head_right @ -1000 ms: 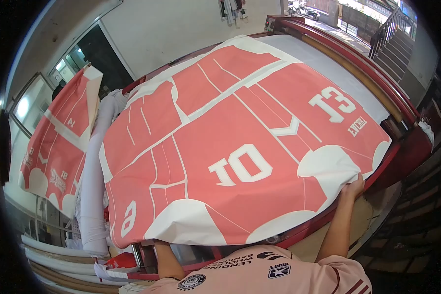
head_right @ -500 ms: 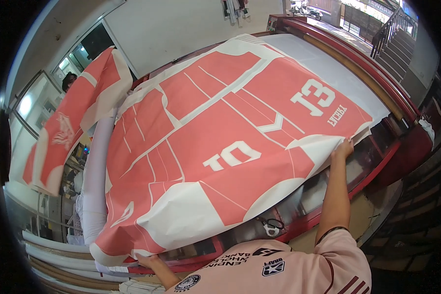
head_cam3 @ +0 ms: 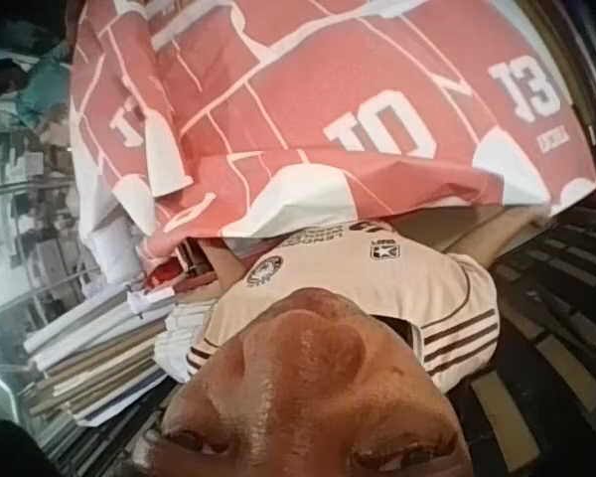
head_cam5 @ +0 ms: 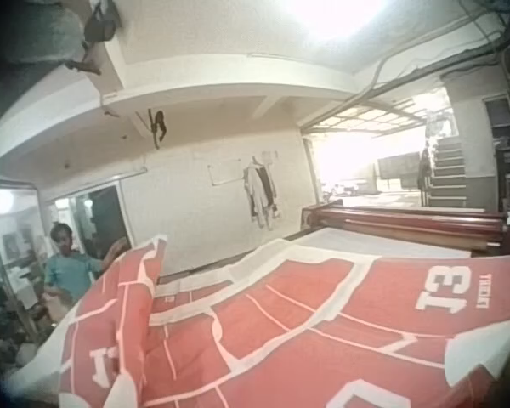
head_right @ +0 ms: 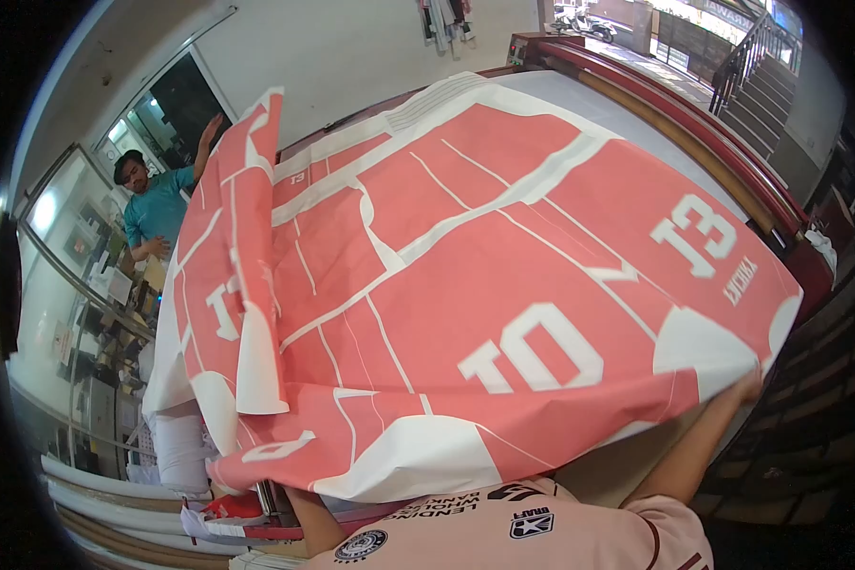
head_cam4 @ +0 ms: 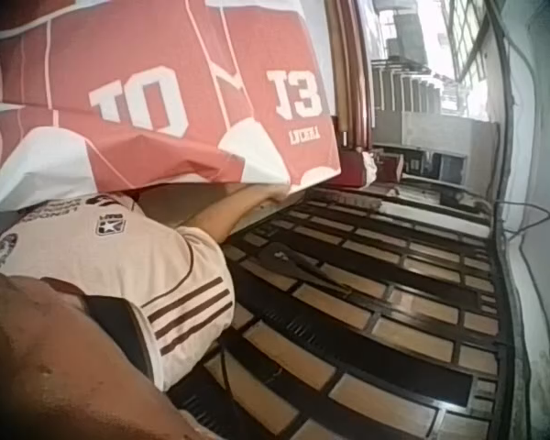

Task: Aligning printed sublimation transfer paper onto fabric pieces for heat pressing on a large format machine.

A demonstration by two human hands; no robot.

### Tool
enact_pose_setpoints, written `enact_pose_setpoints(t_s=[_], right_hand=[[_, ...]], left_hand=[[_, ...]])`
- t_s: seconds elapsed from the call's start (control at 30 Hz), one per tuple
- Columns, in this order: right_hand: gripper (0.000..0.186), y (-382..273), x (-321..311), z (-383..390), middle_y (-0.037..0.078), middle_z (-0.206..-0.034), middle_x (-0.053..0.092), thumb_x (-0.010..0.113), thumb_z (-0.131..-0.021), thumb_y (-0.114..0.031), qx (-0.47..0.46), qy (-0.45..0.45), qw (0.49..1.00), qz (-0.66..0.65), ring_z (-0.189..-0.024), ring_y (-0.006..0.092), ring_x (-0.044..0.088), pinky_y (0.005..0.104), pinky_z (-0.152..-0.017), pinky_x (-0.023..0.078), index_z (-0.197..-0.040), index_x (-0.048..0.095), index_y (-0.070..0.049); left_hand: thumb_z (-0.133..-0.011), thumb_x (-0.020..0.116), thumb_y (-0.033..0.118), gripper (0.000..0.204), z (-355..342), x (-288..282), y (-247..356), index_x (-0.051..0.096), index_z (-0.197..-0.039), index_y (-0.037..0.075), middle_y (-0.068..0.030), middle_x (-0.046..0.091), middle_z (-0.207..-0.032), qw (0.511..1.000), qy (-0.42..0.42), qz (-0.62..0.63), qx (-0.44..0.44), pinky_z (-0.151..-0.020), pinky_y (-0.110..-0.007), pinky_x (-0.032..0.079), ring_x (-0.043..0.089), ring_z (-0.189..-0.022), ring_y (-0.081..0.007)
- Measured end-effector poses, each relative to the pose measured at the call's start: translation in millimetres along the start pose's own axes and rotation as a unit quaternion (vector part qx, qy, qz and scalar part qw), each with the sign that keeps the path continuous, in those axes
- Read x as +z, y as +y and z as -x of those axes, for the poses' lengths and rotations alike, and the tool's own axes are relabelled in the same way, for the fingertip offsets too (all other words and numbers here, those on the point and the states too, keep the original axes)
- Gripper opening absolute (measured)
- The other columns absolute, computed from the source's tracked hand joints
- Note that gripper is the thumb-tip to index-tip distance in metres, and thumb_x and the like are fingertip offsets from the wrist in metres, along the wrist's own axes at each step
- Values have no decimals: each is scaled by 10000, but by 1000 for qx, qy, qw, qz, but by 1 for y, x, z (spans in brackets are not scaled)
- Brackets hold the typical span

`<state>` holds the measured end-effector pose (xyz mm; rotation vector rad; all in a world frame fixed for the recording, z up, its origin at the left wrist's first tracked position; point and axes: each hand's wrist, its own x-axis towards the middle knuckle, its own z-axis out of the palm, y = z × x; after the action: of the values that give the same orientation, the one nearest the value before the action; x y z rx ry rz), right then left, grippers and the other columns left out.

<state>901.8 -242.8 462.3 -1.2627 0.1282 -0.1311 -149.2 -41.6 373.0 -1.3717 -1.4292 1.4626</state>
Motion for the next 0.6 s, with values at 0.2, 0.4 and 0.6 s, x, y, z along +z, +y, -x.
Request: enact_pose_setpoints(t_s=[0.2,0.4,0.6], right_hand=[[268,-67,-78,99,135,-907,682,513,-851,-120,71,118,989,62,-800,254,665,378,-717,555,-983,702,17],[345,-66,-72,100,190,-1014,642,458,-909,-185,62,91,994,19,-873,300,654,412,-742,550,-1070,659,44],[370,-60,-36,69,232,-1037,622,460,-898,-156,35,51,998,-24,-889,317,645,385,-752,548,-1124,574,114]], left_hand=[[-930,485,206,463,-5,-23,-85,439,-1378,99,-170,486,-1347,858,22,451,-245,-981,-498,454,523,-1175,-307],[-850,609,191,588,132,-35,-153,418,-1397,85,-193,518,-1297,298,61,766,-567,-903,-477,516,568,-1081,-330],[-841,593,106,676,274,-23,-115,304,-1452,110,-176,554,-1254,-167,-51,742,-647,-753,-481,576,639,-942,-366]])
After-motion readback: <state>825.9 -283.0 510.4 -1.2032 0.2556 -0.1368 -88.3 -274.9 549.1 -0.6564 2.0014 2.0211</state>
